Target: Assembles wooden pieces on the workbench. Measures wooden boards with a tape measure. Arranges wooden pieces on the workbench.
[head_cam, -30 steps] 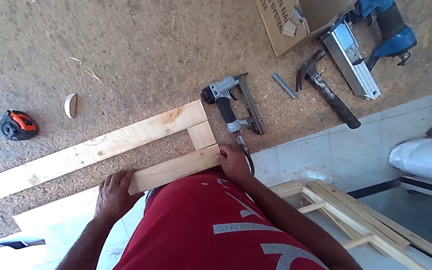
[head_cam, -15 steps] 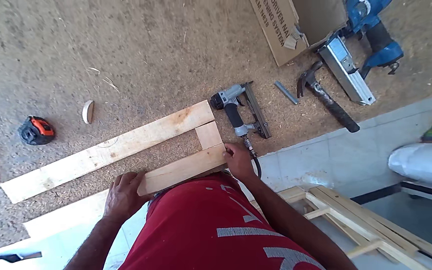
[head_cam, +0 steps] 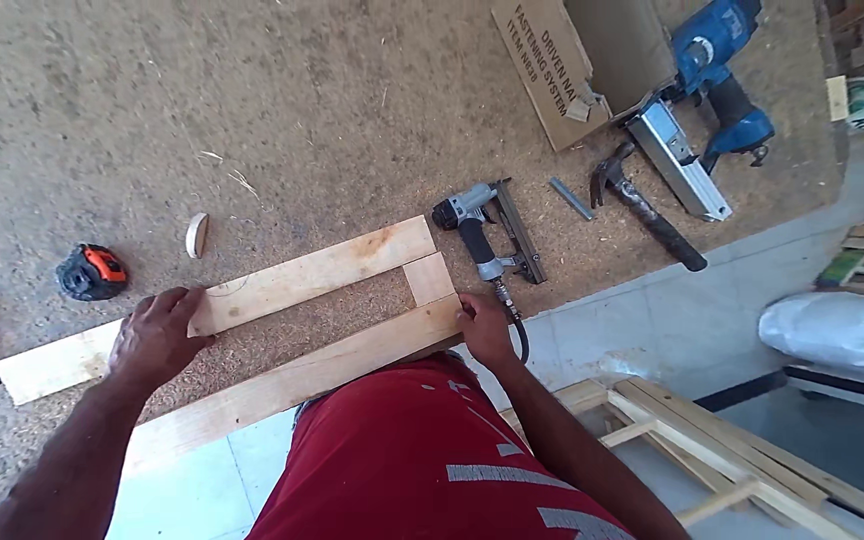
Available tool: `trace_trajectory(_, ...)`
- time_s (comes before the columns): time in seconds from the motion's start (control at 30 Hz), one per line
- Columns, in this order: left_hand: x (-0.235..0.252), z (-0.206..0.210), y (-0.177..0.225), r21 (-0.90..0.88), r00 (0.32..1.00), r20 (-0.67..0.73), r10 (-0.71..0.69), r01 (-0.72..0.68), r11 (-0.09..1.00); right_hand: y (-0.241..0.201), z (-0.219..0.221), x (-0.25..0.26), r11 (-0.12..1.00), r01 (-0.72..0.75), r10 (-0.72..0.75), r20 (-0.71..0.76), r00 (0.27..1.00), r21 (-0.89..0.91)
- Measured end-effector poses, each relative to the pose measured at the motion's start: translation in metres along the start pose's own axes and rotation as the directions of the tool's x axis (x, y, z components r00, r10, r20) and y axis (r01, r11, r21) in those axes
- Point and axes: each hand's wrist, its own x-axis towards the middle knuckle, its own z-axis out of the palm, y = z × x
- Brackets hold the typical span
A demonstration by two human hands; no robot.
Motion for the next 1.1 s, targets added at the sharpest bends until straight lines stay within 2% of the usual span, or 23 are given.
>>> trace_trajectory(0.5, 0.001, -0.001, 0.003, -0.013, 1.0, -0.009, 0.003, -0.003, 1.0, -0.004, -0.001, 0.002, 0.998, -0.042, 0.041, 0.018, 0.999, 0.054)
trace_trajectory(0.6, -0.002, -0.016, 0.026, -0.112, 1.0, 0.0, 0.031, -0.031, 0.993, -0.012, -0.014, -0.009, 1.0, -0.008, 0.008, 0.027, 1.0, 0.01)
trace_trajectory(0.7, -0.006, -0.026, 0.015, -0.118, 1.0, 0.024, 0.012, -0.009, 0.993, -0.011, -0.005, -0.007, 0.999, 0.044, -0.045, 0.04, 0.998, 0.013)
trace_trajectory(0.77, 0.002, -0.031, 0.001, -0.16, 0.997, -0.014, -0.073, 0.07, 0.985, -0.001, -0.001, -0.008, 0.999, 0.044, -0.044, -0.01, 0.999, 0.008)
trace_trajectory(0.8, 0.006, -0.036, -0.01, -0.206, 0.985, -0.063, -0.16, 0.144, 0.968, 0.002, -0.001, -0.01, 0.999, 0.045, -0.044, -0.049, 0.998, 0.01)
trace_trajectory(0.87, 0.017, -0.047, -0.038, -0.316, 0.915, -0.163, -0.369, 0.306, 0.898, -0.001, 0.0, -0.021, 0.998, 0.057, -0.056, -0.146, 0.988, 0.005)
trace_trajectory(0.93, 0.027, -0.048, -0.076, -0.343, 0.861, -0.17, -0.479, 0.404, 0.848, -0.014, -0.001, -0.037, 0.997, 0.079, -0.079, -0.204, 0.976, -0.013)
trace_trajectory(1.0, 0.038, -0.041, -0.104, -0.301, 0.878, -0.152, -0.454, 0.396, 0.868, -0.027, 0.002, -0.056, 0.995, 0.097, -0.098, -0.22, 0.971, -0.018)
trace_trajectory(1.03, 0.042, -0.044, -0.101, -0.317, 0.896, -0.137, -0.422, 0.364, 0.876, -0.031, 0.004, -0.064, 0.996, 0.093, -0.091, -0.217, 0.972, -0.002)
trace_trajectory(1.1, 0.042, -0.058, -0.073, -0.468, 0.914, -0.126, -0.385, 0.287, 0.835, -0.047, 0.009, -0.078, 0.994, 0.105, -0.101, -0.178, 0.979, 0.015)
